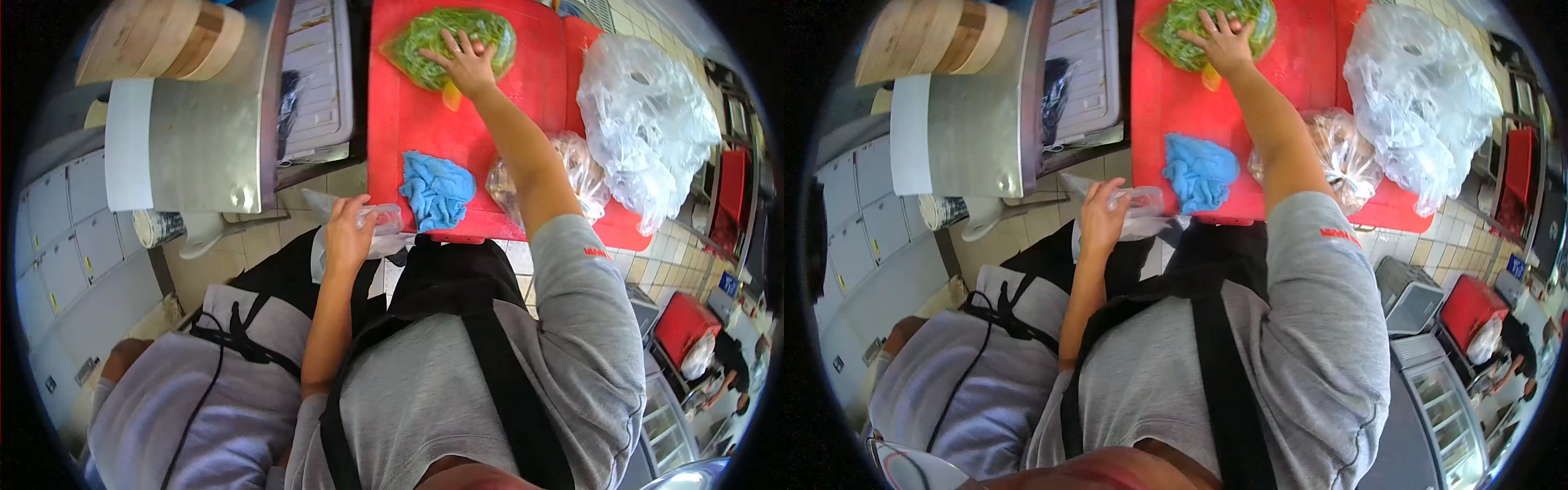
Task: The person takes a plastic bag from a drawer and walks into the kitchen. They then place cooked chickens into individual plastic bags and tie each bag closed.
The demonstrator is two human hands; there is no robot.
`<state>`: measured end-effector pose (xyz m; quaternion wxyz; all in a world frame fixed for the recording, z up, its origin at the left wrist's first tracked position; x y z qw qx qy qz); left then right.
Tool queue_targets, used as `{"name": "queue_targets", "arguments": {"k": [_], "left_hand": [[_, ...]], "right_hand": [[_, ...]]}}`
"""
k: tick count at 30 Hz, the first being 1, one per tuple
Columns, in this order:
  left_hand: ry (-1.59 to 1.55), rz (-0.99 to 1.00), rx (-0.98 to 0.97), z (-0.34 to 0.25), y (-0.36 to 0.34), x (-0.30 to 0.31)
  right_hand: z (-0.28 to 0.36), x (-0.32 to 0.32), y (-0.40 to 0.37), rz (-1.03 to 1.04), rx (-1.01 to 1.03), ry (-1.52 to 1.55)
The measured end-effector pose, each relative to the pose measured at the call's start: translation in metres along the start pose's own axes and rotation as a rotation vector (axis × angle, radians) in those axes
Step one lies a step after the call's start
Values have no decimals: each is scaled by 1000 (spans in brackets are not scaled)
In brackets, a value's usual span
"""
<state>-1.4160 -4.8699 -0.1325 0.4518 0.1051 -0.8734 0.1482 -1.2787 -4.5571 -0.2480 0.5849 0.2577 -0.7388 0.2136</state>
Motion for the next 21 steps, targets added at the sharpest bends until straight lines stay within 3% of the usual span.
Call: {"name": "queue_targets", "arguments": {"k": [7, 12, 16, 18, 21], "left_hand": [[37, 91, -69, -23, -13, -36], [31, 219, -248, -103, -4, -80], [109, 288, -407, -179, 2, -115], [140, 357, -476, -214, 6, -134], [193, 387, -586, -257, 11, -168]], "right_hand": [[1, 27, -20, -71, -24, -5], [-7, 96, -155, -288, 22, 647], [-82, 111, -271, -428, -252, 870], [-128, 96, -313, -371, -512, 789], [-169, 62, -339, -177, -541, 708]]}}
Point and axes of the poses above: each hand's wrist, its own y-axis towards the middle knuckle, its own x-axis out of the back of the hand, z = x × y, the point moved 8 cm from there along y, towards the middle knuckle, and after that the axes turned 5 degrees about y, right-handed, at the moved point
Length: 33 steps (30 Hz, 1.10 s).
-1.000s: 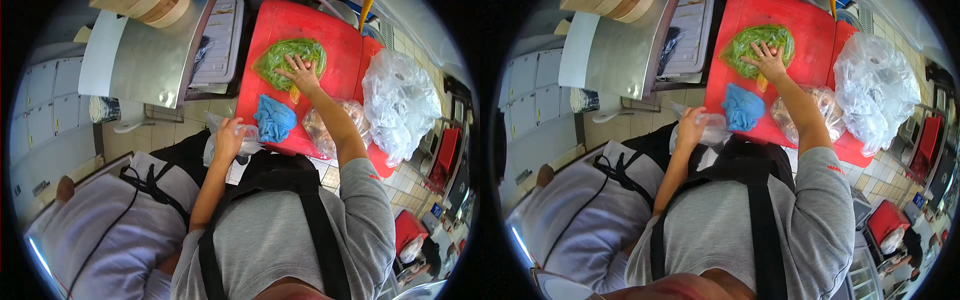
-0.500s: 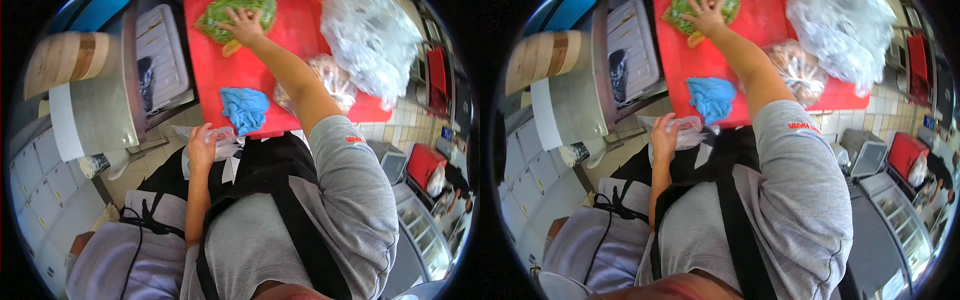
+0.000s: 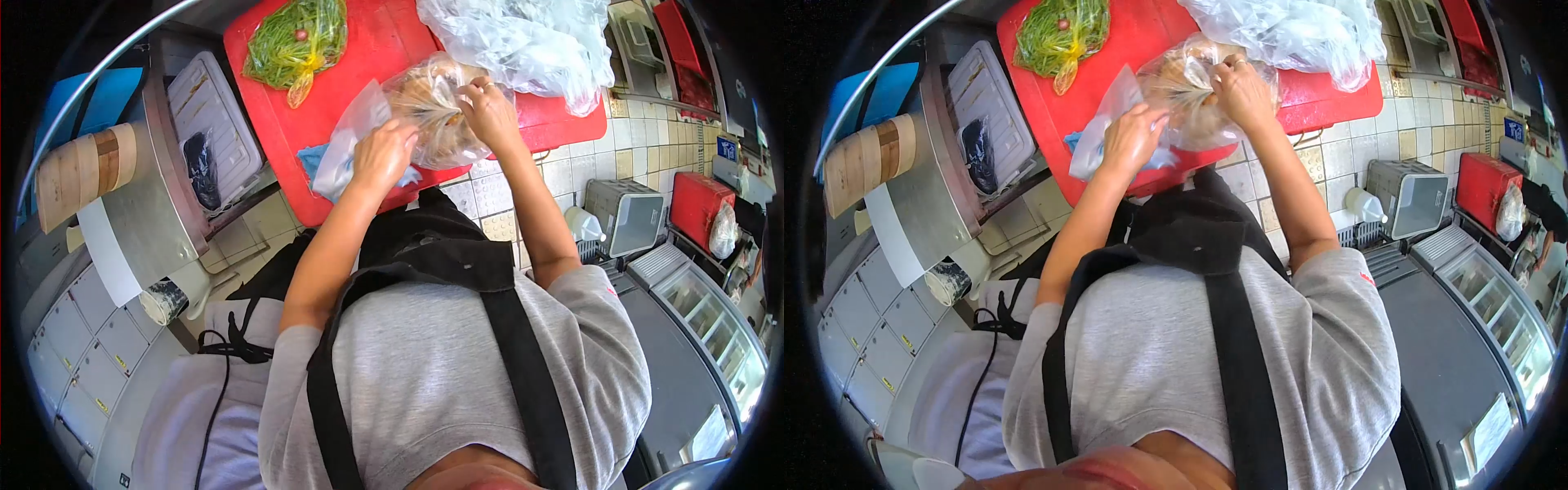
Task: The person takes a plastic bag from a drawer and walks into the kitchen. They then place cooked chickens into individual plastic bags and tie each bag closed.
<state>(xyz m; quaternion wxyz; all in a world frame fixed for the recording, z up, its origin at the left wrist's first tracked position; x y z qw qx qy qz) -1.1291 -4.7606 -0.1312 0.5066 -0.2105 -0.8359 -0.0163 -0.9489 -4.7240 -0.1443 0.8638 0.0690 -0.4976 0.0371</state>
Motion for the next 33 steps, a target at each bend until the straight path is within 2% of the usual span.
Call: {"name": "queue_targets", "arguments": {"k": [4, 7, 10, 11, 15, 18, 21, 24, 25, 28, 29, 33], "left_hand": [[32, -66, -56, -28, 38, -34], [37, -30, 52, -34, 50, -58], [20, -39, 171, -35, 56, -69], [9, -53, 215, -34, 57, -71], [-138, -146, 174, -35, 59, -65], [-176, -229, 87, -39, 59, -62], [-232, -259, -18, -40, 65, -63], [-255, -287, -92, -44, 65, -54], [-261, -267, -72, -42, 66, -55], [-321, -223, -24, -34, 68, -58], [-368, -225, -18, -30, 71, -58], [-446, -213, -3, -28, 73, -60]], "right_hand": [[-27, -6, -13, 168, 3, -18], [-39, -11, -24, 155, 2, 37], [-38, -12, -33, 164, -127, 123], [-39, -13, -37, 103, -130, 185], [-45, -13, -49, -18, -161, 434], [-56, -24, -51, 103, -256, 532], [-71, -26, -39, 176, -399, 413], [-51, -5, -13, 88, -184, 479], [-44, -1, -8, -77, -11, 530], [-59, -8, -9, 102, -262, 533], [-59, -7, -14, 152, -329, 652], [-92, -36, -35, 110, -577, 1052]]}}
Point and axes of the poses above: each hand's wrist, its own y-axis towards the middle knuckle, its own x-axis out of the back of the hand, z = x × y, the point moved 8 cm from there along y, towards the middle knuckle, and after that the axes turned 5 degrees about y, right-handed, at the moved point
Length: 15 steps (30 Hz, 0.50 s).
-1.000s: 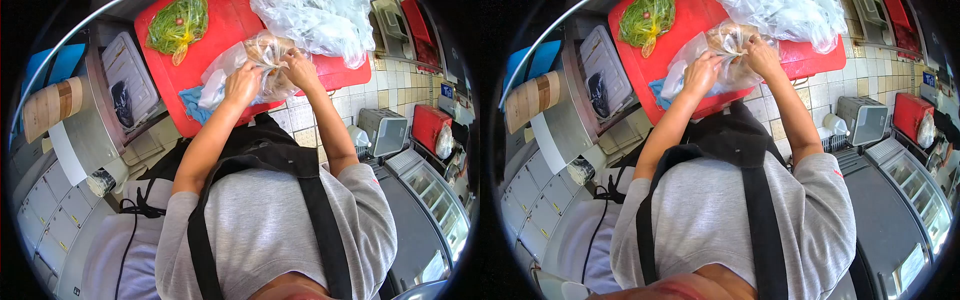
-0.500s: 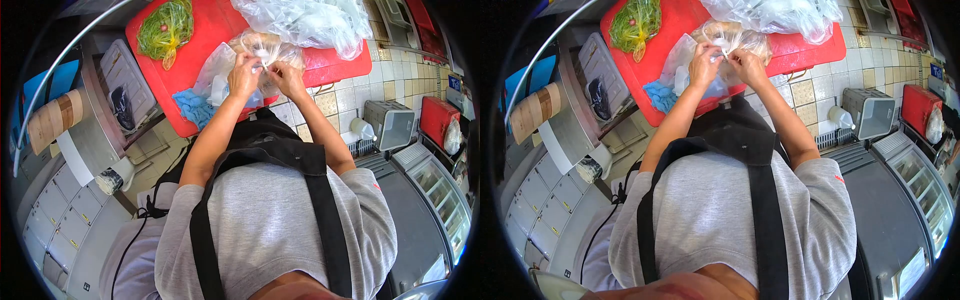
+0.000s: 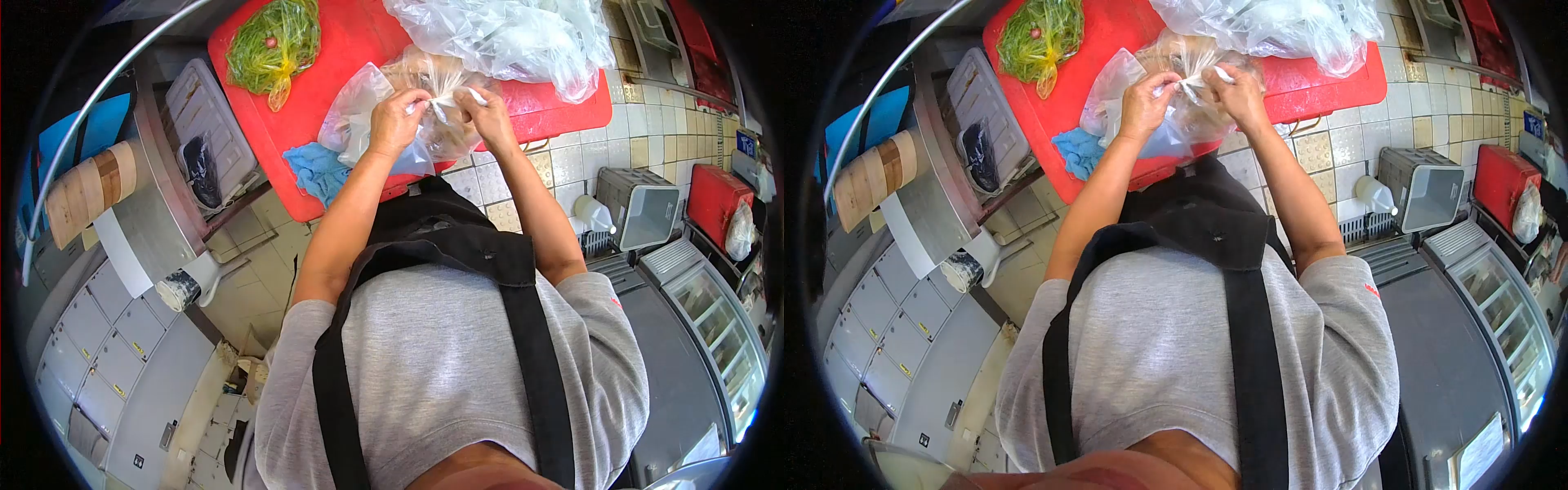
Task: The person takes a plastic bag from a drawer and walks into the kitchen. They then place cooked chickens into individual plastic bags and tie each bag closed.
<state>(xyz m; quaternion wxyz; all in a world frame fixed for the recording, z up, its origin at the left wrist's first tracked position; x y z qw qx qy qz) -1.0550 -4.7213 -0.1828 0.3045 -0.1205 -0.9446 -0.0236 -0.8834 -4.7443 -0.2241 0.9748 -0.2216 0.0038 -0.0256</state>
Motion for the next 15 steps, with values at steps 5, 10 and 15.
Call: {"name": "queue_targets", "arguments": {"k": [5, 10, 15], "left_hand": [[68, 11, -72, -5, 3, 2], [64, 22, -18, -3, 5, 4], [59, 28, -61, -6, 5, 1]], "right_hand": [[6, -8, 3, 22, -158, 345], [30, -17, -11, 50, 213, -587], [58, -13, -1, -35, 366, -628]]}}
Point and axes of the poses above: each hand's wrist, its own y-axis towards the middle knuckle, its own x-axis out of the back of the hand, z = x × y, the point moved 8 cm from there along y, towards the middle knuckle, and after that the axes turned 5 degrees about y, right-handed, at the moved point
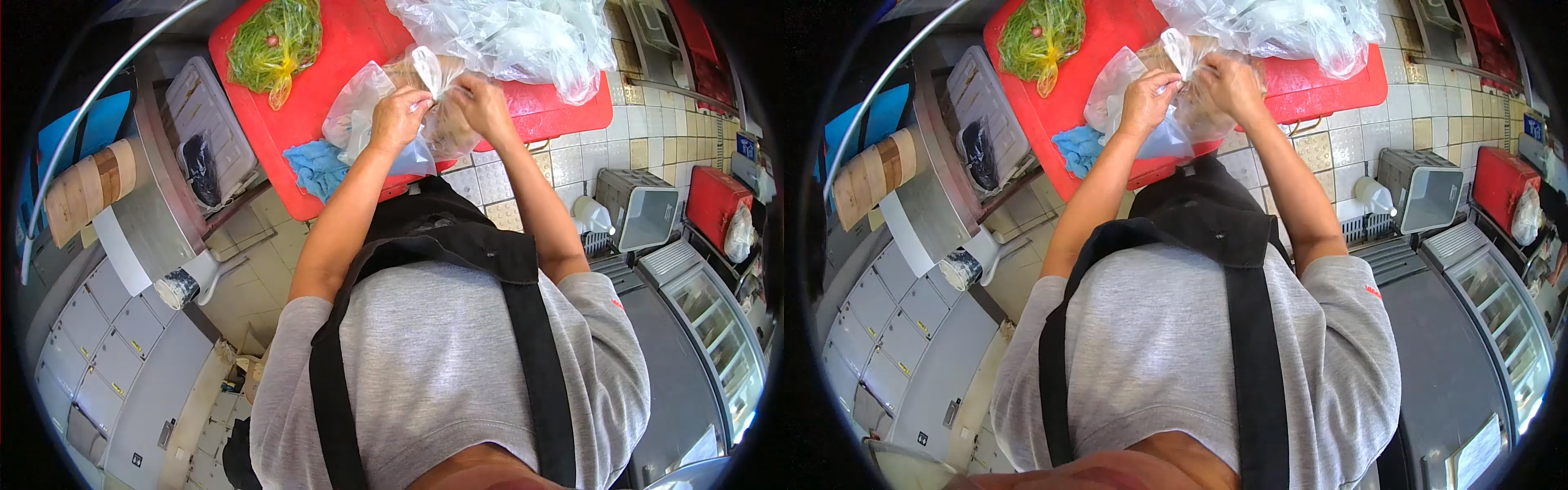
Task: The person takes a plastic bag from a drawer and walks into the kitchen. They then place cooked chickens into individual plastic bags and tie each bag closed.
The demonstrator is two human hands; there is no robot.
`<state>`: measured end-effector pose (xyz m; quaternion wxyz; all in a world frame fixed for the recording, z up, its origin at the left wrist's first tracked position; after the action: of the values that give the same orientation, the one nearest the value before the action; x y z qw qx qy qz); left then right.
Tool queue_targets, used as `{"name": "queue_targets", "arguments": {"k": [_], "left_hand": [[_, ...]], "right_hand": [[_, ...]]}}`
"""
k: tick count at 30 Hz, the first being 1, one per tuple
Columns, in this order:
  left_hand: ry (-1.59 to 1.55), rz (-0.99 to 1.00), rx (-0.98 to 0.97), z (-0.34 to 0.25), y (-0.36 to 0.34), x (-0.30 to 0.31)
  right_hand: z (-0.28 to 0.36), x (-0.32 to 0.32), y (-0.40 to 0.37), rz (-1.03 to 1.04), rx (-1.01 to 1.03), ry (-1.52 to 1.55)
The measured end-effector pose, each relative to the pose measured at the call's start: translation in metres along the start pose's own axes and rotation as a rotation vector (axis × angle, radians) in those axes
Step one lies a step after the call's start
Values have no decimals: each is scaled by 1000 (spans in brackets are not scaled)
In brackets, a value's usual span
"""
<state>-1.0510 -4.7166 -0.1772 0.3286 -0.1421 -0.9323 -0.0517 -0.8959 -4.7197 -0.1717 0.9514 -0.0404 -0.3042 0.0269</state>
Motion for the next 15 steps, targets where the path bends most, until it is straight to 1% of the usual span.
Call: {"name": "queue_targets", "arguments": {"k": [3, 4, 7, 10, 11, 14, 15], "left_hand": [[3, -17, -35, 0, 1, 2], [-11, -7, -17, 1, 0, 1], [-35, 1, 27, 5, -3, 1], [-20, -15, 31, 6, -4, 2], [-7, -24, 24, 5, -4, 2], [-9, -65, 25, 0, -5, 6], [-16, -79, 27, -1, -5, 7]], "right_hand": [[-1, 2, 19, -39, 61, -31], [0, 2, 24, -48, 82, -50], [-10, 10, 40, -17, -66, 14], [9, 0, 21, 526, -170, 450], [19, 5, 19, 458, 52, 556], [-4, 19, 17, 363, -233, 1019], [-4, 20, 20, 304, -167, 795]]}}
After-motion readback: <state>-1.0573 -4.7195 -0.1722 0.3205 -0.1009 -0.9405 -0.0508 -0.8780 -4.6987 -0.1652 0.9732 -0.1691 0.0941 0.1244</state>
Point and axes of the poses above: each hand's wrist, its own y-axis towards the middle knuckle, its own x-axis out of the back of the hand, z = x × y, the point moved 8 cm from there along y, towards the middle knuckle, and after that the axes turned 5 degrees about y, right-handed, at the moved point
